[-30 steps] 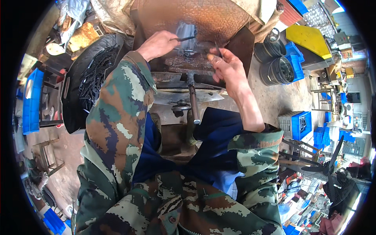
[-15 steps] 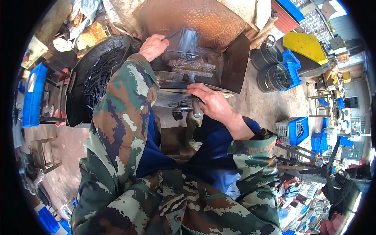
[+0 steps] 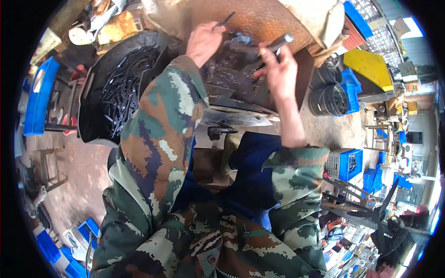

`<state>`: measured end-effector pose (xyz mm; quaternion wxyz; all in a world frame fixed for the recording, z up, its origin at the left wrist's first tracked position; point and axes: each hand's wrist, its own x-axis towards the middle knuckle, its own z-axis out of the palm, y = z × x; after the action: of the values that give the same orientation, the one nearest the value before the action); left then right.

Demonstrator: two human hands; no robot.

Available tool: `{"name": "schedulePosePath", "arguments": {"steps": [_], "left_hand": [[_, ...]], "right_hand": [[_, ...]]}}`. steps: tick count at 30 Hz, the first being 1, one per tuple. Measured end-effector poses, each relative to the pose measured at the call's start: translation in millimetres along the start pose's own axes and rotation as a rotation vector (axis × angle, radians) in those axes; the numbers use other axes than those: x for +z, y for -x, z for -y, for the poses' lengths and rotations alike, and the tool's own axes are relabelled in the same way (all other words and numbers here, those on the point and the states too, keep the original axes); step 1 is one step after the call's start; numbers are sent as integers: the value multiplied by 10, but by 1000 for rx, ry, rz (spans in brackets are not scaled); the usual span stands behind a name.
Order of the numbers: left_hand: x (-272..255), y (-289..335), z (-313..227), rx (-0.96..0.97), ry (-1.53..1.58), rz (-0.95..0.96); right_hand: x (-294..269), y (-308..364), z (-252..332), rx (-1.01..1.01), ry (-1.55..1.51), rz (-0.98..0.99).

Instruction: Using a caliper to measure small metal parts and then processing them using a grinding or fabrication machine.

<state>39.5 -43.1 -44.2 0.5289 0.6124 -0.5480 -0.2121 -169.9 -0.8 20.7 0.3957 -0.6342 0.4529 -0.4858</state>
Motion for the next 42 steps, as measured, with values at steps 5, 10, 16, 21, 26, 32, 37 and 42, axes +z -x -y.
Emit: {"name": "schedulePosePath", "arguments": {"steps": [5,10,16,21,26,32,37,42], "left_hand": [[49,25,161,136,239,76],[96,173,-442,-104,68,-4],[37,203,-467,-83,47,-80],[-41,240,-537,-100,96,-68],[-368,136,-690,-156,298,98],[-1447,-35,-341,-125,117,222],[-2438,234,773,-263,-480,182],[-2437,393,1417,-438,-791,81]], "right_hand": [[160,-639,-89,67,14,-32],[91,-951,-270,76,28,-68],[209,-1075,-390,80,7,-91],[180,-1160,-462,51,53,-56],[191,-1200,-559,84,39,-58],[-5,-1211,-514,83,121,-38],[226,-1125,-400,133,81,-39],[198,-1135,-308,126,53,-49]]}}
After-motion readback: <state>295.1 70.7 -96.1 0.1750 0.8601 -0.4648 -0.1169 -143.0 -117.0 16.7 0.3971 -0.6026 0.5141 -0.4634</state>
